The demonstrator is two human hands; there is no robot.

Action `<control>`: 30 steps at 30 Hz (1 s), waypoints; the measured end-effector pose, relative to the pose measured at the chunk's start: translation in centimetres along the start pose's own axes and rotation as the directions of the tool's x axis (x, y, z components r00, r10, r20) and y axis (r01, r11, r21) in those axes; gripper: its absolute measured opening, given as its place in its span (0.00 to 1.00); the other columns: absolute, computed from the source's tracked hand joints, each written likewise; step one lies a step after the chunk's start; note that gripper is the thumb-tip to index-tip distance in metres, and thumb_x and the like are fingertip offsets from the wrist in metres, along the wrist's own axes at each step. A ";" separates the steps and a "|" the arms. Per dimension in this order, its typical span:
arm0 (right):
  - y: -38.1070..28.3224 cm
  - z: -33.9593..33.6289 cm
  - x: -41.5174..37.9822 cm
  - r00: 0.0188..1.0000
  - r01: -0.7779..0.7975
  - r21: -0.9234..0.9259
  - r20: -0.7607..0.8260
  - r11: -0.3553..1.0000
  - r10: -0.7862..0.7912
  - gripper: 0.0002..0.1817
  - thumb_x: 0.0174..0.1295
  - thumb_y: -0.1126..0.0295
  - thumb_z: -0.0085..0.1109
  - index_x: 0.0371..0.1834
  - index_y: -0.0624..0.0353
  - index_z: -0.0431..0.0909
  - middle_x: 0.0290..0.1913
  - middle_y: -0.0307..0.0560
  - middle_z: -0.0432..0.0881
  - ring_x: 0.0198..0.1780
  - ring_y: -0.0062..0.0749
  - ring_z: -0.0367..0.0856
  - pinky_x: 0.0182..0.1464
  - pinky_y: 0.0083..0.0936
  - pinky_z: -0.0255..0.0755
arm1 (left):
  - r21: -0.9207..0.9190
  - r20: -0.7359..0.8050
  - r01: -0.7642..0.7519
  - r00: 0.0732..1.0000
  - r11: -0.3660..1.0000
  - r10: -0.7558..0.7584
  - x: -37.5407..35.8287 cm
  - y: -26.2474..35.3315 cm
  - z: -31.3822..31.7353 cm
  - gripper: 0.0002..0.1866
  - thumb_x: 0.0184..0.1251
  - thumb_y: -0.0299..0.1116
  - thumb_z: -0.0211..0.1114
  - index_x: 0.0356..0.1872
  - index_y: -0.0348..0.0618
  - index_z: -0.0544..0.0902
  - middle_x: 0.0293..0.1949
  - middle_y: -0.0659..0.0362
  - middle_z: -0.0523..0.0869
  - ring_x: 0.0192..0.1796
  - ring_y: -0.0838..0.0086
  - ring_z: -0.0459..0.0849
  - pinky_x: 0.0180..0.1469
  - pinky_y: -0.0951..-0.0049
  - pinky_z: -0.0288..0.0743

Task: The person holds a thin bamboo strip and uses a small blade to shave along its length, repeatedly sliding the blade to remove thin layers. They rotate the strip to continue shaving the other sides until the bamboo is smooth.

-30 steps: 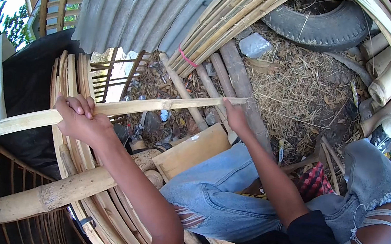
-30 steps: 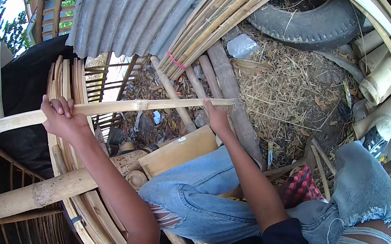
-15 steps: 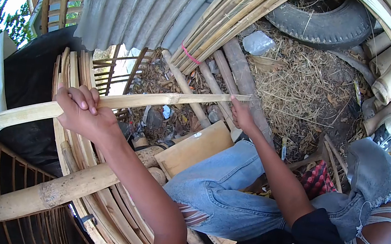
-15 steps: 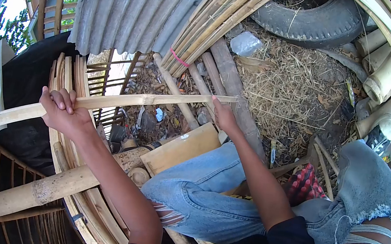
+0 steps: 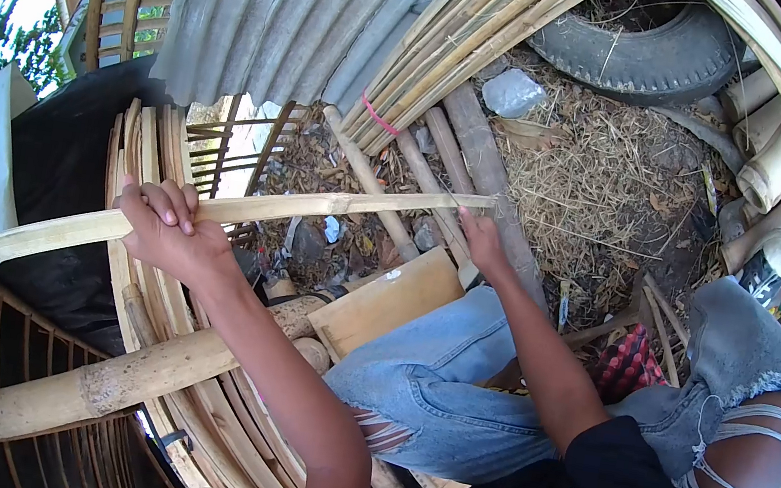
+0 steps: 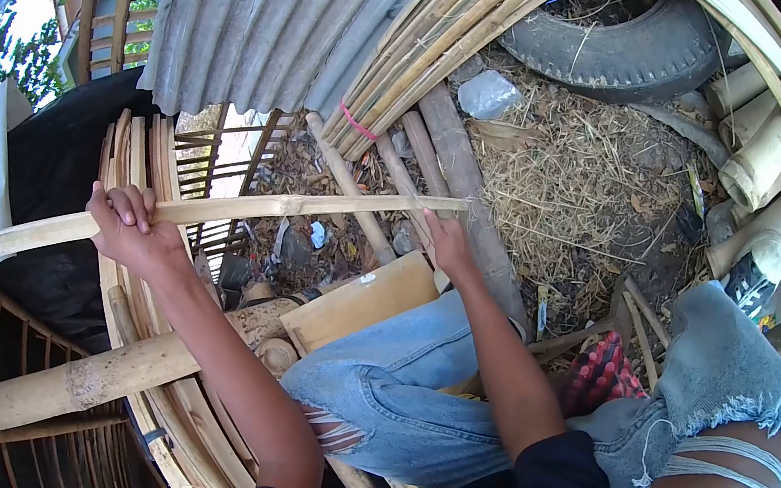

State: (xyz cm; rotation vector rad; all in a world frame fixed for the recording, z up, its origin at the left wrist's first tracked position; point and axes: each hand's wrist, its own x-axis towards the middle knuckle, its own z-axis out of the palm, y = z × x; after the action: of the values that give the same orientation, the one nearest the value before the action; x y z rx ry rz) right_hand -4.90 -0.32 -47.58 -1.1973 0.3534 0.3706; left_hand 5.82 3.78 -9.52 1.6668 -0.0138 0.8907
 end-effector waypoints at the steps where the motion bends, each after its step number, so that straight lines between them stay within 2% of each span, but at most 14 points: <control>1: -0.3 -0.3 0.8 1.000 0.012 0.002 -0.013 1.000 -0.012 0.32 0.63 0.45 0.44 0.15 0.67 0.69 0.10 0.38 0.57 0.16 0.24 0.58 0.22 0.29 0.55 | 0.056 -0.061 -0.013 0.998 0.998 0.016 0.2 -0.3 0.0 0.14 0.64 0.27 0.53 0.17 0.44 0.65 0.08 0.67 0.57 0.10 0.86 0.52 0.14 0.83 0.45; 3: -0.6 0.0 1.2 0.988 -0.152 0.041 -0.014 0.987 0.153 0.32 0.62 0.45 0.45 0.18 0.69 0.70 0.12 0.43 0.61 0.18 0.29 0.62 0.24 0.31 0.57 | 0.078 -0.115 -0.004 0.993 0.997 0.013 0.9 -0.8 -1.2 0.15 0.64 0.27 0.53 0.17 0.45 0.65 0.08 0.67 0.56 0.10 0.86 0.52 0.14 0.83 0.45; 7: -1.0 0.7 0.2 0.994 0.032 -0.022 -0.105 0.999 -0.034 0.31 0.62 0.45 0.45 0.21 0.70 0.71 0.13 0.43 0.63 0.17 0.28 0.62 0.24 0.31 0.58 | 0.078 -0.185 0.020 0.983 0.997 -0.005 2.3 -1.7 -3.0 0.17 0.63 0.27 0.54 0.15 0.47 0.62 0.09 0.68 0.56 0.10 0.85 0.52 0.14 0.82 0.45; 10: -2.4 1.6 -1.9 0.989 -0.087 -0.080 0.111 0.993 0.095 0.28 0.61 0.47 0.50 0.19 0.65 0.69 0.14 0.35 0.66 0.17 0.22 0.64 0.23 0.25 0.59 | 0.079 -0.168 0.039 0.985 0.996 -0.025 1.9 -1.5 -3.7 0.18 0.63 0.28 0.54 0.14 0.48 0.61 0.08 0.68 0.56 0.10 0.86 0.51 0.14 0.82 0.45; 12: -4.3 3.0 -2.5 0.954 -0.258 0.157 0.197 0.953 0.226 0.27 0.60 0.49 0.52 0.20 0.66 0.68 0.13 0.37 0.65 0.18 0.26 0.68 0.24 0.26 0.61 | 0.042 -0.123 0.021 0.992 0.999 -0.016 1.4 -1.1 -2.8 0.17 0.64 0.29 0.54 0.15 0.48 0.62 0.08 0.68 0.56 0.10 0.86 0.51 0.14 0.83 0.45; 14: -5.7 3.8 -3.1 0.948 -0.262 0.198 0.237 0.944 0.213 0.25 0.59 0.54 0.55 0.17 0.66 0.66 0.13 0.47 0.64 0.19 0.32 0.66 0.24 0.33 0.60 | 0.039 -0.131 0.021 0.991 0.999 -0.016 1.2 -0.9 -2.0 0.16 0.64 0.29 0.53 0.16 0.47 0.63 0.08 0.68 0.56 0.10 0.86 0.50 0.14 0.83 0.45; 16: -6.1 4.4 -3.7 0.955 0.234 0.046 0.179 0.971 -0.238 0.20 0.59 0.59 0.54 0.19 0.67 0.69 0.16 0.54 0.72 0.19 0.42 0.72 0.26 0.39 0.64 | 0.019 -0.063 0.018 0.998 1.000 -0.017 1.0 -0.8 -1.3 0.15 0.65 0.28 0.52 0.16 0.46 0.64 0.08 0.68 0.57 0.10 0.87 0.51 0.13 0.84 0.44; 17: -6.0 4.4 -3.5 0.954 0.236 0.044 0.177 0.971 -0.240 0.20 0.59 0.59 0.54 0.19 0.67 0.69 0.16 0.54 0.72 0.19 0.42 0.72 0.26 0.39 0.64 | 0.015 -0.064 0.018 0.998 1.000 -0.017 1.0 -0.8 -0.9 0.15 0.65 0.28 0.52 0.16 0.46 0.64 0.08 0.68 0.57 0.10 0.87 0.51 0.13 0.84 0.44; 19: -3.9 4.4 -2.7 0.994 0.065 -0.263 -0.069 0.963 -0.086 0.15 0.57 0.64 0.52 0.25 0.68 0.75 0.25 0.63 0.78 0.30 0.54 0.79 0.35 0.44 0.69 | 0.012 0.003 -0.010 1.000 1.000 0.010 0.7 -0.6 -0.4 0.15 0.65 0.28 0.52 0.17 0.46 0.64 0.08 0.67 0.57 0.10 0.87 0.51 0.13 0.84 0.44; 21: 1.8 2.1 -0.9 0.961 -0.191 -0.337 -0.257 0.922 0.105 0.14 0.57 0.67 0.48 0.27 0.70 0.76 0.28 0.67 0.77 0.33 0.60 0.78 0.34 0.45 0.69 | 0.012 -0.002 -0.001 1.000 1.000 0.001 0.3 -0.1 0.0 0.15 0.65 0.28 0.52 0.17 0.46 0.64 0.08 0.68 0.57 0.09 0.87 0.51 0.12 0.84 0.44; 23: 6.9 -1.3 0.8 0.949 -0.299 -0.443 -0.232 0.845 0.214 0.13 0.56 0.67 0.50 0.29 0.68 0.78 0.29 0.66 0.78 0.35 0.57 0.79 0.36 0.45 0.69 | -0.016 0.032 0.000 0.999 1.000 0.000 -0.1 0.0 0.3 0.15 0.66 0.28 0.51 0.18 0.46 0.64 0.08 0.68 0.57 0.09 0.88 0.50 0.12 0.85 0.44; 27: 3.9 -0.6 0.6 0.983 -0.130 -0.350 -0.164 0.927 0.076 0.14 0.55 0.67 0.50 0.25 0.69 0.76 0.25 0.65 0.77 0.30 0.54 0.79 0.33 0.43 0.67 | -0.064 0.111 -0.002 0.994 0.998 0.009 -1.0 0.6 0.9 0.13 0.67 0.28 0.51 0.20 0.44 0.66 0.07 0.68 0.57 0.09 0.88 0.51 0.11 0.86 0.44; 29: -0.8 1.7 -1.5 0.999 0.033 -0.038 0.013 0.999 -0.033 0.15 0.55 0.67 0.50 0.21 0.70 0.72 0.20 0.63 0.74 0.24 0.50 0.75 0.30 0.41 0.64 | -0.055 0.098 0.005 0.995 0.998 0.001 -0.9 0.6 1.2 0.12 0.67 0.28 0.51 0.21 0.43 0.67 0.08 0.68 0.57 0.09 0.88 0.51 0.11 0.86 0.44; 30: -1.0 2.3 -2.0 0.999 0.029 -0.036 0.017 0.999 -0.029 0.15 0.55 0.67 0.50 0.21 0.70 0.72 0.20 0.63 0.74 0.24 0.50 0.75 0.30 0.41 0.64 | -0.052 0.103 0.011 0.995 0.999 -0.006 -0.8 0.6 1.3 0.11 0.67 0.28 0.51 0.23 0.42 0.69 0.08 0.68 0.57 0.09 0.88 0.51 0.11 0.86 0.44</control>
State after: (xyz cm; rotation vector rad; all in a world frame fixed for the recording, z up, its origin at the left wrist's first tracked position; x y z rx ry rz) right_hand -6.02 1.39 -45.10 -1.2331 0.3156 0.3629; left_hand 5.67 2.15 -9.54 1.6608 -0.0994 0.7912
